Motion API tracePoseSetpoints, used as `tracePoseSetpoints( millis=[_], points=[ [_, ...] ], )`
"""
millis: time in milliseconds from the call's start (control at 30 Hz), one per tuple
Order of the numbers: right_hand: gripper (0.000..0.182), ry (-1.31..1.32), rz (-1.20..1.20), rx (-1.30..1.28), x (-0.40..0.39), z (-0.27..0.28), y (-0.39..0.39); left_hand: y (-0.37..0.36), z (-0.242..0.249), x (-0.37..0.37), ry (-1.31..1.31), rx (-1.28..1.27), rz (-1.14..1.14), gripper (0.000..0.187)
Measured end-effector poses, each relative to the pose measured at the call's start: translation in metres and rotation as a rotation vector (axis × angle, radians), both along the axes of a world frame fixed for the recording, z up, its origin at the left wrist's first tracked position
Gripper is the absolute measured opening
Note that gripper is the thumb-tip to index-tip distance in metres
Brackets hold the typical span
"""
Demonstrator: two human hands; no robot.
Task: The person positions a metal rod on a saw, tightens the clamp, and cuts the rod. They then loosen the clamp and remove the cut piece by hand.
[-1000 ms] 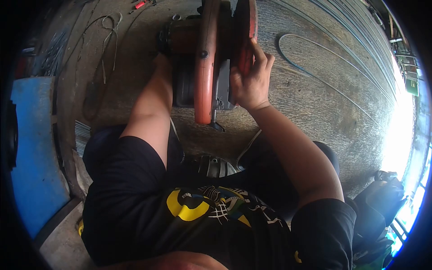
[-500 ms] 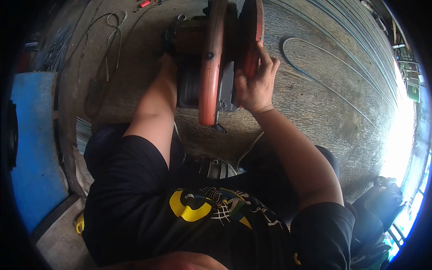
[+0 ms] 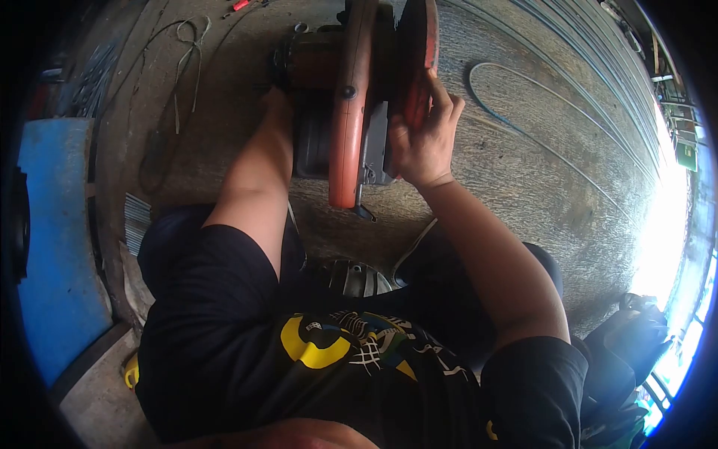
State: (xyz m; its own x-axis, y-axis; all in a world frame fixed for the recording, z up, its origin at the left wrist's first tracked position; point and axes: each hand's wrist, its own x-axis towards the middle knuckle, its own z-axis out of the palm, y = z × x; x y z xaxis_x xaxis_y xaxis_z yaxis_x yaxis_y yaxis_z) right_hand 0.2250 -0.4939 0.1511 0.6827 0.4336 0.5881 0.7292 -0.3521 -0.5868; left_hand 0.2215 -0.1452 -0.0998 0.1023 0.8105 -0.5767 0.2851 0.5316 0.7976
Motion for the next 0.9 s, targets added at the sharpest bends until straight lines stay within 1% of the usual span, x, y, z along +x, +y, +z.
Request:
tracePoseSetpoints(
  millis=[100,200,267,300,367,400,467,500,533,567,667,700,767,900],
  points=[
    [0.075,-0.011,0.003,0.006,0.001,-0.001,0.0,0.006,-0.009,-0.001,0.031,-0.006,-0.039,0.053],
    [0.075,-0.008,-0.004,-0.002,0.0,0.0,0.0,0.005,-0.011,0.002,0.037,0.011,-0.032,0.056],
    [0.075,-0.01,-0.003,0.005,0.0,0.0,0.0,0.003,-0.012,0.004,-0.004,0.023,0.007,0.057],
    [0.075,-0.01,-0.003,0.004,0.0,0.0,0.0,-0.002,-0.003,0.002,-0.004,0.022,0.007,0.057],
    [0.076,-0.019,-0.001,0.0,0.0,0.0,0.0,-0.017,0.034,-0.005,0.078,0.026,-0.063,0.057],
    [0.076,-0.019,0.0,0.001,0.001,0.0,0.0,-0.02,0.04,-0.006,0.078,0.027,-0.062,0.057],
    [0.076,-0.006,-0.004,-0.002,0.001,-0.002,0.0,-0.025,0.053,-0.009,0.206,0.049,-0.121,0.056],
    [0.076,-0.006,-0.004,-0.003,0.001,-0.002,0.0,-0.018,0.037,-0.006,0.207,0.048,-0.12,0.056],
    [0.076,-0.012,-0.002,-0.001,0.002,-0.002,0.0,-0.004,0.007,0.0,0.117,0.033,-0.096,0.056],
    [0.076,-0.018,0.0,0.0,0.002,-0.002,-0.001,0.003,-0.011,0.003,0.027,0.019,-0.072,0.055],
    [0.076,-0.006,-0.004,-0.004,0.001,-0.001,-0.001,0.001,-0.01,0.005,-0.03,-0.005,-0.011,0.055],
    [0.076,-0.005,-0.005,-0.004,0.001,-0.001,-0.001,-0.005,0.003,0.003,-0.03,-0.005,-0.012,0.055],
    [0.076,-0.004,-0.002,-0.008,0.001,-0.001,-0.001,-0.023,0.044,-0.005,0.065,0.061,-0.043,0.054],
    [0.076,-0.005,0.001,-0.002,0.001,0.0,0.0,-0.027,0.055,-0.007,0.052,0.012,-0.02,0.053]
  ],
)
